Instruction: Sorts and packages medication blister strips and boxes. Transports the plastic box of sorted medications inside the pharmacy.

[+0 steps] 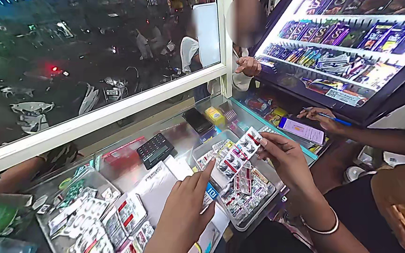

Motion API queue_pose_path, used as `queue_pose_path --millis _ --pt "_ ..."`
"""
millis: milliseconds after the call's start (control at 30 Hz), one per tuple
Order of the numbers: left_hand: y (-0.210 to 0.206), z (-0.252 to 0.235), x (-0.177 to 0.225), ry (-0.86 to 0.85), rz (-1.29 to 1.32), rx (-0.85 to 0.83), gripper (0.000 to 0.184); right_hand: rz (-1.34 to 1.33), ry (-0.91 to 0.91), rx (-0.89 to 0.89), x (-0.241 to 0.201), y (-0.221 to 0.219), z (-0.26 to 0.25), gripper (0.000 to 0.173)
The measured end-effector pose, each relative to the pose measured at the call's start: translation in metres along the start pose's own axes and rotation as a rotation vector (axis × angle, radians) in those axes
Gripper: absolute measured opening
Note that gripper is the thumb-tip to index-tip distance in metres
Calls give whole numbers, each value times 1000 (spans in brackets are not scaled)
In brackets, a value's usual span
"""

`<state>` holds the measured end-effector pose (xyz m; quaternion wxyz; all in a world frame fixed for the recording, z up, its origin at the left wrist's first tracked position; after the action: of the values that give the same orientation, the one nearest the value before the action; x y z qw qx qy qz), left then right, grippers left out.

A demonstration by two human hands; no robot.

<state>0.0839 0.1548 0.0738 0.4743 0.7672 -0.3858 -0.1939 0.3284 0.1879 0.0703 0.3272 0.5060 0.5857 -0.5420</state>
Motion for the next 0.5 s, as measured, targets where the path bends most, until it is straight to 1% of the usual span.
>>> queue_pose_path --millis 67,133,233,300,367,400,433,500 --pt "-2 3 -5 32 29 -71 99 -13 -16 36 -1 5 -1 20" --pt "-3 6 -8 62 63 -123 98 -16 -17 57 -2 8 -2 20" --pt "-3 8 -13 83 104 -151 96 -22 5 65 -6 10 -4 21" --pt "-2 9 -18 94 188 -144 97 -25 19 73 -8 10 -3 21" --pt "4 12 -21 106 384 -142 98 -36 27 54 -8 8 -2 21" --pt "8 13 -21 79 532 -133 98 -55 39 19 -8 5 -2 19" --pt "11 13 -19 26 716 -129 98 -84 60 -42 -8 1 -1 17" --pt "18 12 -11 -113 1102 -147 88 -111 154 -198 -12 -9 2 12"
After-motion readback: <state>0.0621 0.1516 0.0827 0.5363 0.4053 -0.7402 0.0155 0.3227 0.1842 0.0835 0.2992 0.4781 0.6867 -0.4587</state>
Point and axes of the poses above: each hand's wrist, its own z-axis away from the middle knuckle, its own y-axis out of the back of the hand, x = y × z, the point moved 8 cm from there along -z, towards the middle knuckle, and after that the axes turned 9 degrees about -y, right-handed, at the moved point
